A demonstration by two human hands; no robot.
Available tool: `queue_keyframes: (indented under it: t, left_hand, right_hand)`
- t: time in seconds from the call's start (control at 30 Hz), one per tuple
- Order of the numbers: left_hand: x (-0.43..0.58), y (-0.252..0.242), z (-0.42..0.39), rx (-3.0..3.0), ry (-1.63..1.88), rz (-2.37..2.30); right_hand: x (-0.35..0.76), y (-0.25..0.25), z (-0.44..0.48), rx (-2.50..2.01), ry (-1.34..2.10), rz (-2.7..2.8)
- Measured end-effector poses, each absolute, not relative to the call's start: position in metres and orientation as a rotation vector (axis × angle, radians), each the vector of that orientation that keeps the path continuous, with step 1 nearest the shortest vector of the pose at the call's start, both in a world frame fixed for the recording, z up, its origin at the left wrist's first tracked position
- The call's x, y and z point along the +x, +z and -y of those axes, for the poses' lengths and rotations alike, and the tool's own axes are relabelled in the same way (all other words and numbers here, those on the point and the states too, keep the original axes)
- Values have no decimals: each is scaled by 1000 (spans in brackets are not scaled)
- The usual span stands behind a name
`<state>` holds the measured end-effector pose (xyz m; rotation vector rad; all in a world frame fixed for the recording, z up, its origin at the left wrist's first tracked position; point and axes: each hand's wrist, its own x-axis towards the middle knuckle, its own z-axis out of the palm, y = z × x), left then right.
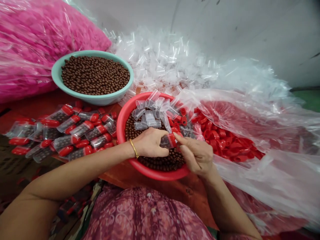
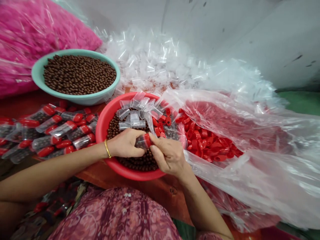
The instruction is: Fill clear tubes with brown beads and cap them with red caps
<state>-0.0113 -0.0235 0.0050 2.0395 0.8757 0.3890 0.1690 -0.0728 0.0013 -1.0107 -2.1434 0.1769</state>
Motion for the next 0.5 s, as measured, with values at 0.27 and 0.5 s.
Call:
queue_keyframes:
  t: [0.27,0.5]
  left_hand:
    - [-2,8,30,2400,135,-828]
    - [0,1,33,2598,36,-920]
  right_hand:
    - [130,-5,52,-1273,878,1449]
    - [128,-12,49,-1301,721,1721]
